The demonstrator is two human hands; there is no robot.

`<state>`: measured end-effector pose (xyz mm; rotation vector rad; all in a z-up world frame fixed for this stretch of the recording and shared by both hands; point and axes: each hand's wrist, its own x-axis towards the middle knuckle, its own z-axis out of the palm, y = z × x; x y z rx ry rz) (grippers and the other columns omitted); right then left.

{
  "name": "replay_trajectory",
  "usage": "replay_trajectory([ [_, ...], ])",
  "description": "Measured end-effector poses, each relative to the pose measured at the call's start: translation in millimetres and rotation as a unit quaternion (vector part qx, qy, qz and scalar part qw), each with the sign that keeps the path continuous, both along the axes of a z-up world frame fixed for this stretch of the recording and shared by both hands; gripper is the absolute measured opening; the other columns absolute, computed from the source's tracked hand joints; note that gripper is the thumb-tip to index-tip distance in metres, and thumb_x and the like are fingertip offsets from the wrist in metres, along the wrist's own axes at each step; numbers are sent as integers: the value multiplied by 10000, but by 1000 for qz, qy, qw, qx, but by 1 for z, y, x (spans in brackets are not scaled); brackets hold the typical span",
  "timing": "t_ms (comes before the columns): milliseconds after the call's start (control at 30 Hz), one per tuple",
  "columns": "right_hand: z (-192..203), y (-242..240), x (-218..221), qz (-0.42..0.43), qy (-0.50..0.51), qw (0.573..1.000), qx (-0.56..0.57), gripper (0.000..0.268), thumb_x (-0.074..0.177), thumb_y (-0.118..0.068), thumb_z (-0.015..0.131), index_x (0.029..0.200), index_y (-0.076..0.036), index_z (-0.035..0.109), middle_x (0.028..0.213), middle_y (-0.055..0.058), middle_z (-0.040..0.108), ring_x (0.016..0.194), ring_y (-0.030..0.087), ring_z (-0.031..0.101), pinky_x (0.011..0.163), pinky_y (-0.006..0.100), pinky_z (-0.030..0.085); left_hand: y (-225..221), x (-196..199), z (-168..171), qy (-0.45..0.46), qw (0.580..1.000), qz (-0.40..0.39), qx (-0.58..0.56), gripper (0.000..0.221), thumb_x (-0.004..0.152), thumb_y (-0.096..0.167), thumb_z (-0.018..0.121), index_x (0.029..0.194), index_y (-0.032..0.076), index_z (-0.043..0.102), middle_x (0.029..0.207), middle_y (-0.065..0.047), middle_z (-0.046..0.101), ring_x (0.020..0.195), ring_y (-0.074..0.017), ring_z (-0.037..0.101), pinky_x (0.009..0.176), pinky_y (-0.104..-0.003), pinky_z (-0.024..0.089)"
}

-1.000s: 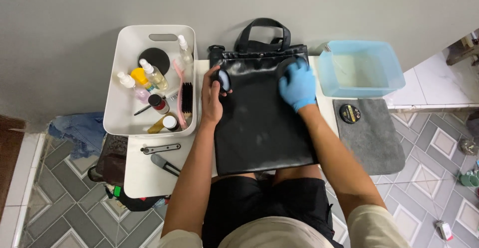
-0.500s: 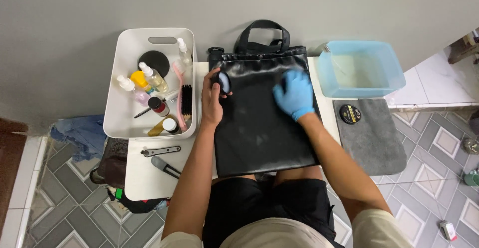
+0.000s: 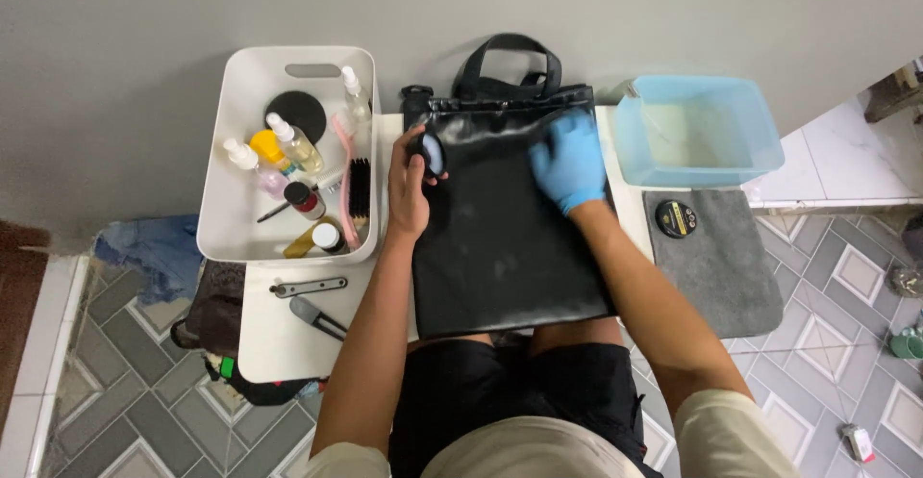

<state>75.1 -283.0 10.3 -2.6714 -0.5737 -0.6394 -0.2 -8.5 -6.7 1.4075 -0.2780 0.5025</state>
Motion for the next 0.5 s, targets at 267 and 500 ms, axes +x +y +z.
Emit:
replay_trajectory([
  [267, 16, 40, -38, 152, 78, 985, 7, 245, 813, -210, 766, 1031, -117, 707, 1170, 176, 694, 1151, 445, 645, 940, 571, 543, 0, -4, 5, 17, 1000, -1, 10, 527, 1104, 419, 354, 1437, 25, 460, 864, -129, 670, 791, -190, 717, 669, -257, 557],
  [500, 8, 13, -33, -93, 39, 993, -61, 201, 816, -315, 721, 953, -177, 671, 954, 72, 644, 893, 374, 695, 711, 523, 595, 1, -5, 6, 28, 1000, -11, -2, 525, 1097, 431, 384, 1442, 45, 468, 871, -112, 674, 797, -176, 722, 673, -244, 553],
])
